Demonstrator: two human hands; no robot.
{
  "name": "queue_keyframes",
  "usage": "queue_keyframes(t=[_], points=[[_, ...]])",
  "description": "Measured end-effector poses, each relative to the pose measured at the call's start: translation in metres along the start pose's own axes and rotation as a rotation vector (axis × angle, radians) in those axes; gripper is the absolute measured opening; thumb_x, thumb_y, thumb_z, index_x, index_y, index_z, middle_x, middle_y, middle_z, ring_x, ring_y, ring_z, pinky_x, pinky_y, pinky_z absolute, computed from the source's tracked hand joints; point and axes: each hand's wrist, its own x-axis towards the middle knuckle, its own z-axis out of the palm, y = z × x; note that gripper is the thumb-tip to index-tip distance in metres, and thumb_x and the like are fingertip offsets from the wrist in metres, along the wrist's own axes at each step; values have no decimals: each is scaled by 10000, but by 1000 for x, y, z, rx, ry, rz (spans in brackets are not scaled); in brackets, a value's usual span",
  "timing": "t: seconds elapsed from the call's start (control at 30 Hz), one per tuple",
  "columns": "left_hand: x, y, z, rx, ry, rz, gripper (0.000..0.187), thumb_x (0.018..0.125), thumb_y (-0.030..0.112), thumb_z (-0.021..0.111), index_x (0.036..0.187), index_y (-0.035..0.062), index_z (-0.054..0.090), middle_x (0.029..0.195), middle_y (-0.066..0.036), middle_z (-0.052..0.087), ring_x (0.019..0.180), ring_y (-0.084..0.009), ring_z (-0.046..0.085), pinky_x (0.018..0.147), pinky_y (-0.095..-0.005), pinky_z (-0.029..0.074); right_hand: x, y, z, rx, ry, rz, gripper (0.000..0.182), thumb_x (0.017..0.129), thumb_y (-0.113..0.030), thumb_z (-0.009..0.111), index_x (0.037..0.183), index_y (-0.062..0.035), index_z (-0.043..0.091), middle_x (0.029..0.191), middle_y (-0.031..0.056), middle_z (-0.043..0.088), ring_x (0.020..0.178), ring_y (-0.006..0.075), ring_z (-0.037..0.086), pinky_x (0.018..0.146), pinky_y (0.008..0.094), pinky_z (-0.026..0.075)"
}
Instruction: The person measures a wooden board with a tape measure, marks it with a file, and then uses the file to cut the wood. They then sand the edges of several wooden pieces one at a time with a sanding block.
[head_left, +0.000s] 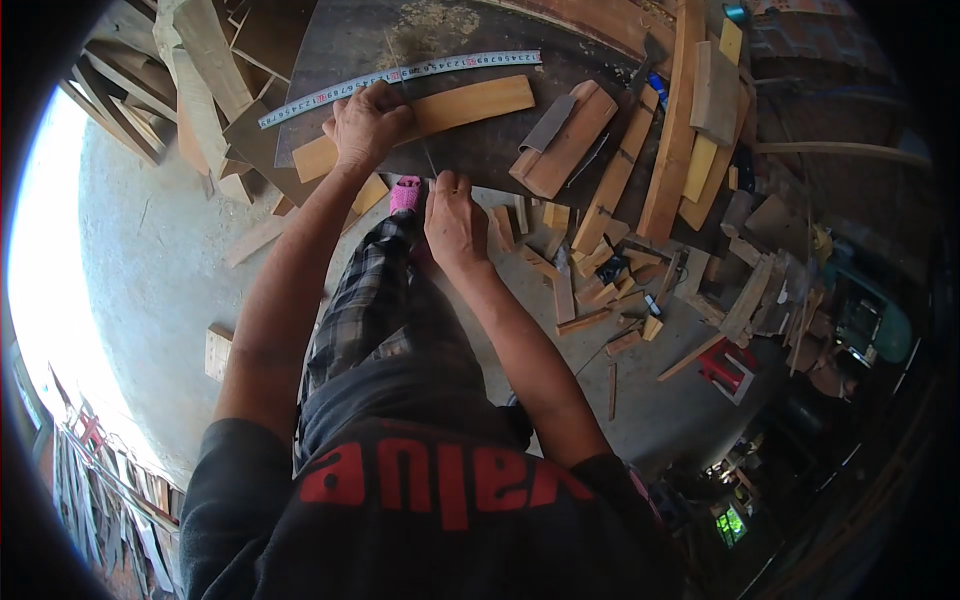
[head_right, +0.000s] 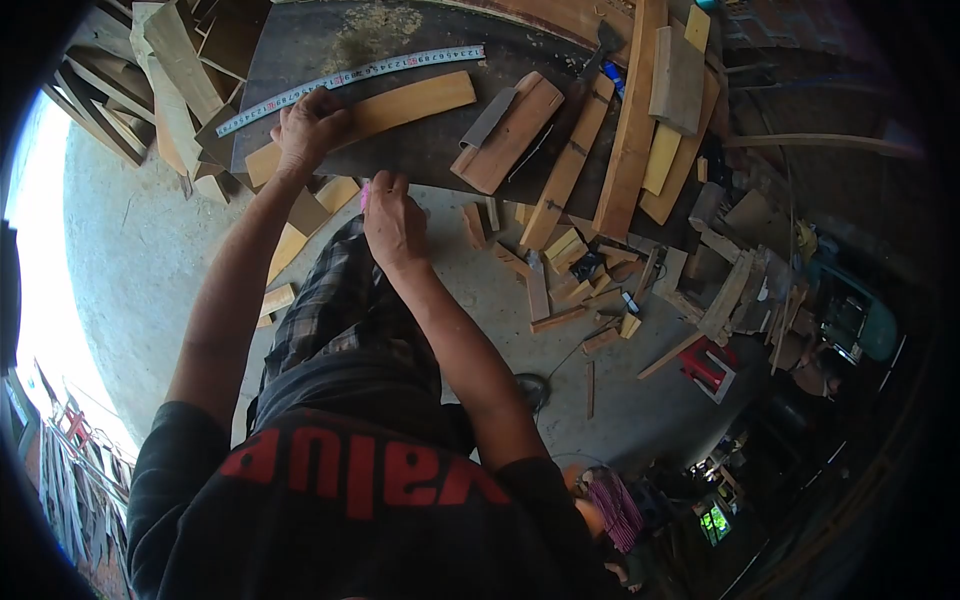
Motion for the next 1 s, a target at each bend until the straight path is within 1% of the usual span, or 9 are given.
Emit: queue_keyframes(t=[0.17,0.4,0.53,0.63,0.73,0.8,0.9,0.97,1.0], points=[[-1,3,-1,-7,13,-12,246,709,356,688,906,209,697,995,7,647,1070,-290,516,973,-463,307,-16,3,-6,-11,-23,-6,176,999,-185,493,951,-17,465,932,225,568,706,382,666,572,427,569],[-1,3,-2,-10,-5,-11,238,710,346,689,904,209,697,1001,10,650,1085,-284,512,979,-459,306,20,-3,4,-100,-3,11,202,991,-207,519,949,-16,469,908,214,577,692,379,675,552,420,575],[-3,2,1,-32,40,7,239,709,336,692,908,205,691,989,9,644,1069,-279,514,984,-459,303,-12,3,-5,-81,-54,25,199,999,-202,511,945,-14,470,882,211,577,690,383,676,555,420,577],[-1,3,0,-24,3,-1,243,711,326,687,919,200,690,996,6,643,1073,-282,511,989,-460,302,-3,4,-2,-97,-39,8,199,1001,-204,508,948,-17,465,884,209,575,693,383,676,547,418,572],[-3,6,-4,-22,-14,-12,246,713,324,684,921,194,685,1003,5,641,1074,-284,510,992,-459,298,20,-3,-2,-111,-38,5,207,1006,-218,498,944,-24,464,890,211,577,696,378,678,556,445,570],[-5,5,-3,-30,1,4,245,714,324,684,919,191,684,1000,4,641,1069,-284,510,985,-457,299,16,-1,-1,-121,-25,4,211,1008,-224,494,939,-27,463,893,212,578,690,376,677,560,457,568],[-2,5,-2,-39,22,21,243,715,324,684,916,188,681,998,3,641,1066,-284,510,976,-452,301,-2,2,-4,-120,-40,16,217,1007,-233,498,932,-33,458,873,201,584,662,366,676,552,458,561],[-4,4,0,-32,14,20,241,715,323,684,915,188,680,1000,3,641,1067,-284,509,972,-451,301,-6,1,-3,-195,-60,36,214,1001,-235,513,928,-42,457,837,178,588,642,347,677,531,434,549],[-5,5,-1,-29,11,17,240,716,320,683,916,187,679,1006,3,642,1071,-285,508,974,-453,301,4,0,3,-229,-8,16,216,996,-247,524,937,-48,463,799,163,595,641,328,681,516,426,537]])
